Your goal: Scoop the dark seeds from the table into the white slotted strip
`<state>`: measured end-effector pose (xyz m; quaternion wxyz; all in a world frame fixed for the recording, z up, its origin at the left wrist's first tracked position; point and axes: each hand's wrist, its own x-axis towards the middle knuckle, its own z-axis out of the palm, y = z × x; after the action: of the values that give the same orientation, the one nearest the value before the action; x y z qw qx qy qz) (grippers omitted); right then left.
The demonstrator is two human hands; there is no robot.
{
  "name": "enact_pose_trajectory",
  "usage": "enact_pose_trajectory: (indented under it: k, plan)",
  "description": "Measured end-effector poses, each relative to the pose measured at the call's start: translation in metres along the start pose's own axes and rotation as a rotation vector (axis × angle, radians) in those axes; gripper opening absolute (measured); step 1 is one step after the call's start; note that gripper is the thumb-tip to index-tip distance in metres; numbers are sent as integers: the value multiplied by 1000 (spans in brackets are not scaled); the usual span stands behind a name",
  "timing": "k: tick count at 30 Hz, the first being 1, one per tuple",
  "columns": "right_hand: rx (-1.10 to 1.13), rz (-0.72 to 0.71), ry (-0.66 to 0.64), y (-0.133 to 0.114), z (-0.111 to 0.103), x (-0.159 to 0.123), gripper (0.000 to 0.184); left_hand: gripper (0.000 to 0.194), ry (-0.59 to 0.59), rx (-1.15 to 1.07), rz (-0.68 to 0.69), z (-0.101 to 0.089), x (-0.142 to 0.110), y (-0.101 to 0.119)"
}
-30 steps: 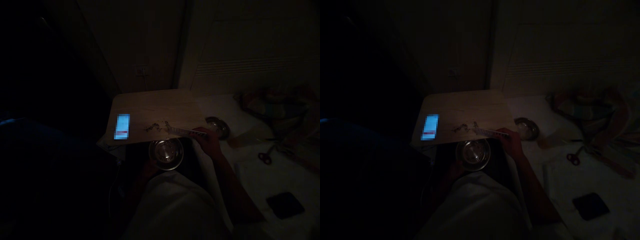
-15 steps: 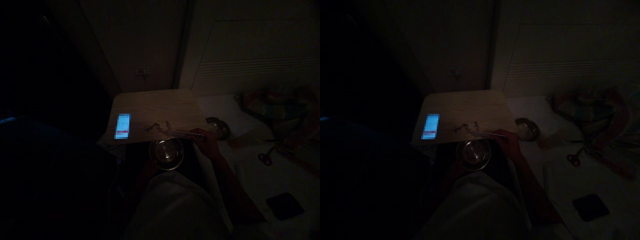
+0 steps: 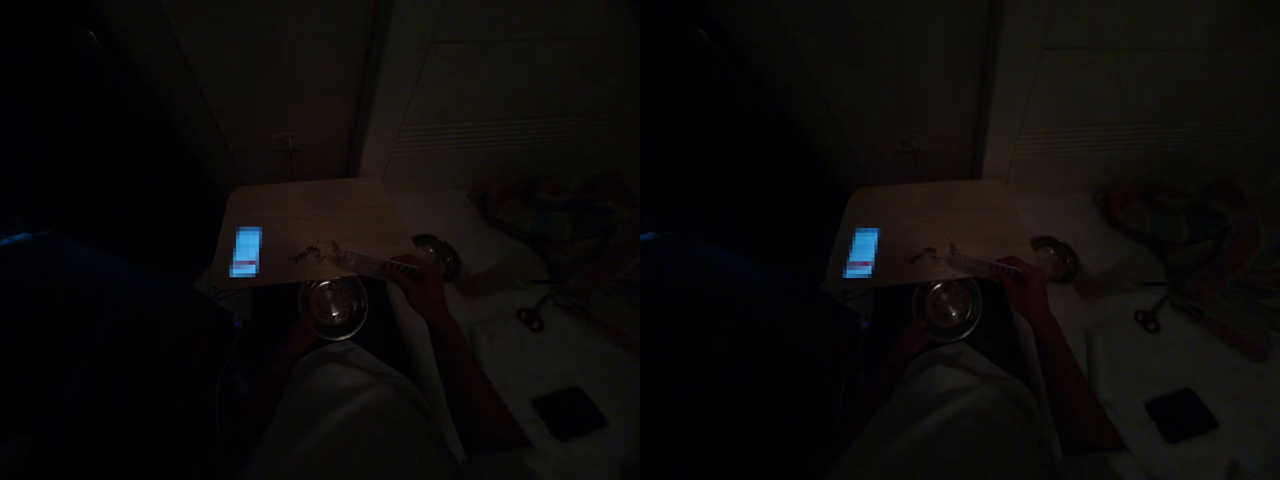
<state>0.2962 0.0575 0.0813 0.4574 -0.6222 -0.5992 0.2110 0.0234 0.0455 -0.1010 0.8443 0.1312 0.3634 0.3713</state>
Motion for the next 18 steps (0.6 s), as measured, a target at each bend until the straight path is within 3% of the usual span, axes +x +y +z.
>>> enact_pose_trajectory:
  k: [10,14,18]
  plan:
    - [31,23,-65,5,2,-4,18,47,-45,11,14,4,0,3]
    - [39,41,7,4,1,-4,17,52,-98,-17,-7,9,-4,5]
    - [14,55,15,2,0,-4,18,49,-47,-6,13,7,-5,4]
